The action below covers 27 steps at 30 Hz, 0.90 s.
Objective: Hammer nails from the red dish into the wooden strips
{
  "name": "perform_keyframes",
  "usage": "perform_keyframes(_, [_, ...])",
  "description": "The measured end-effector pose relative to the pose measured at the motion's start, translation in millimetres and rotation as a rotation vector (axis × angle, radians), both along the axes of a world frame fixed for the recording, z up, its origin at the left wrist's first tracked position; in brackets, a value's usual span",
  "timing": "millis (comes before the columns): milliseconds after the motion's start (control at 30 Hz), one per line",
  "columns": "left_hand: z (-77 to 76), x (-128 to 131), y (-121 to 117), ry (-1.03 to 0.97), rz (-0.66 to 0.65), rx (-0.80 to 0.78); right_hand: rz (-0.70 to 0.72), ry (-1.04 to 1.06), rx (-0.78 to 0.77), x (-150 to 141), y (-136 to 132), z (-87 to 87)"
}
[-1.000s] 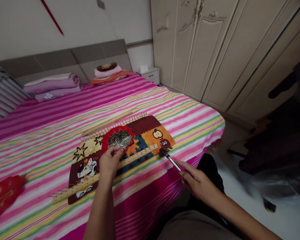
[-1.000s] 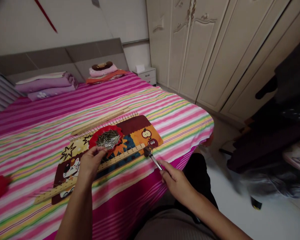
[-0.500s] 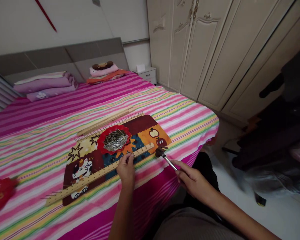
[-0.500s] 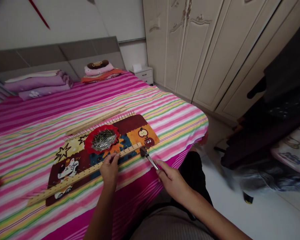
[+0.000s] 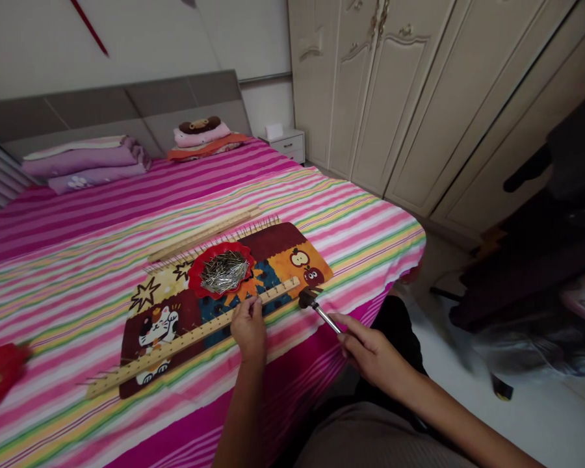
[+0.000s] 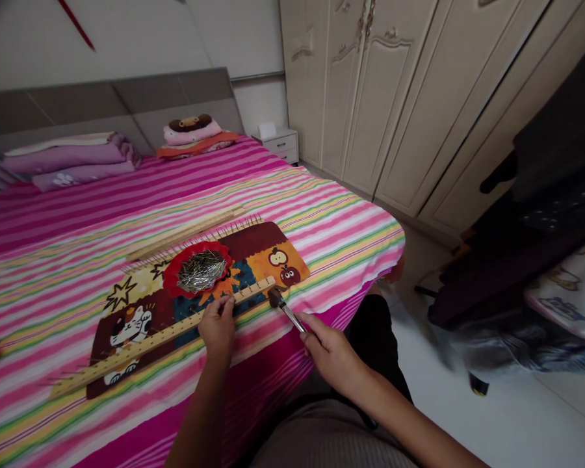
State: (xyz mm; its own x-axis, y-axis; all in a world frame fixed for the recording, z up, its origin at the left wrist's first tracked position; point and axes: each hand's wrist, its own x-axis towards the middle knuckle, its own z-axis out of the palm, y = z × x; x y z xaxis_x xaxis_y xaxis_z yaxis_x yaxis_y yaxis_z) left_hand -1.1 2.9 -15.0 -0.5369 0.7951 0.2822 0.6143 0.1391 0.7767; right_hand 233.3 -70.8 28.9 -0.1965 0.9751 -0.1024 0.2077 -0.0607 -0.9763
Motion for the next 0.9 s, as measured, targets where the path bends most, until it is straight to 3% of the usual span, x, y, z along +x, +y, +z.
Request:
perform_keyframes(267, [-9.3,2,-4,0.163,-0.054,0.106,0.083,-0.057,0.106,-24,18,19.2])
perform_keyframes(633, [-10.1,6,-4,0.196,-0.069,0.116,0.204,-0.09,0.337,-64,47,35.7])
perform_keyframes(767, [-6.7,7,-6,0.189,-0.071,0.068,0.269,-0.129,0.327,-66,51,32.6])
perform_keyframes(900, [-5.4,7,-5,0.172,-0.071,0.063,0.221,-0.136,0.294,-61,46,32.6])
